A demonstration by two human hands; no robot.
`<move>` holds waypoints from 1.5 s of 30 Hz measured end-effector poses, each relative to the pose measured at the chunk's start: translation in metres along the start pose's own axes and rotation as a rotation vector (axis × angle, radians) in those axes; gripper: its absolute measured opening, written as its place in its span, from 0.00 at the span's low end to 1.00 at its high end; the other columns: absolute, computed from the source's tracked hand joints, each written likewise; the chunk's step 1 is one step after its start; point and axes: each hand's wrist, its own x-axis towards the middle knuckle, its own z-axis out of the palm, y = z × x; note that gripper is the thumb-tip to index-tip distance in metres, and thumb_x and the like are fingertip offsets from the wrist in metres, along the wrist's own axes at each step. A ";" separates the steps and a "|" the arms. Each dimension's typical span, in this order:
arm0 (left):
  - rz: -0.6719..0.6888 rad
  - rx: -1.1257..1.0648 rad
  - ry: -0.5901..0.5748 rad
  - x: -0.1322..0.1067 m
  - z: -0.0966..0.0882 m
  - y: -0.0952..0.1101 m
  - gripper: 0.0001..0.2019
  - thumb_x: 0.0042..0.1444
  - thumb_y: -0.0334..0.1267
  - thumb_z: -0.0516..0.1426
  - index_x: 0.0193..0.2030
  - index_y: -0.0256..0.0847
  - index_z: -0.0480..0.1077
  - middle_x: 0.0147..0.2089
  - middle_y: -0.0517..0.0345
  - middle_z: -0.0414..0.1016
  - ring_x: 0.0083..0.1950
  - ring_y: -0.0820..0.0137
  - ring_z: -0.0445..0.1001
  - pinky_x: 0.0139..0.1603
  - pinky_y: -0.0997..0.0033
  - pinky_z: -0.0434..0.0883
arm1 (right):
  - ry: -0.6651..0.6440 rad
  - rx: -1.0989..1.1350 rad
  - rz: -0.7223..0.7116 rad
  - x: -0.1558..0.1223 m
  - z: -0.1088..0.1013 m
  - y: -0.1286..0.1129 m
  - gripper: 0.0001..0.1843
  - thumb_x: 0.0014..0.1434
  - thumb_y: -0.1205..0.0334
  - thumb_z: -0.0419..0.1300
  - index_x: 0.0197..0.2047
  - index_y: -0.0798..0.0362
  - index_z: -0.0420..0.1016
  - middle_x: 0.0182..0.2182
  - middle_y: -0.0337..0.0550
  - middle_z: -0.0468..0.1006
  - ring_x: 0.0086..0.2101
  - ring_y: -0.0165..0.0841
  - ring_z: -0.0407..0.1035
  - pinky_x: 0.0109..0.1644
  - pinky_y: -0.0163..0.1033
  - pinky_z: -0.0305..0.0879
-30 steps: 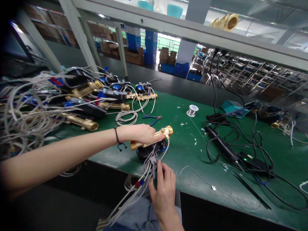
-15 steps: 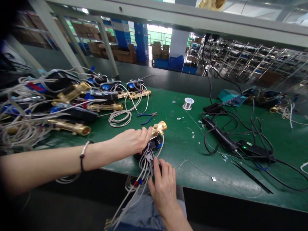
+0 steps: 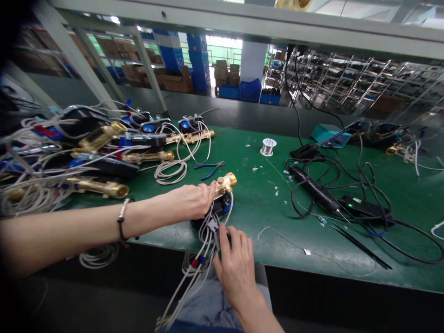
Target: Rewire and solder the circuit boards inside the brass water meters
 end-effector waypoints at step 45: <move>0.010 0.194 0.076 -0.007 0.015 0.000 0.18 0.57 0.21 0.43 0.53 0.14 0.61 0.27 0.49 0.69 0.23 0.70 0.67 0.17 0.74 0.59 | 0.035 -0.071 -0.075 0.011 0.000 0.008 0.27 0.58 0.66 0.51 0.61 0.60 0.62 0.44 0.56 0.67 0.42 0.40 0.60 0.41 0.45 0.65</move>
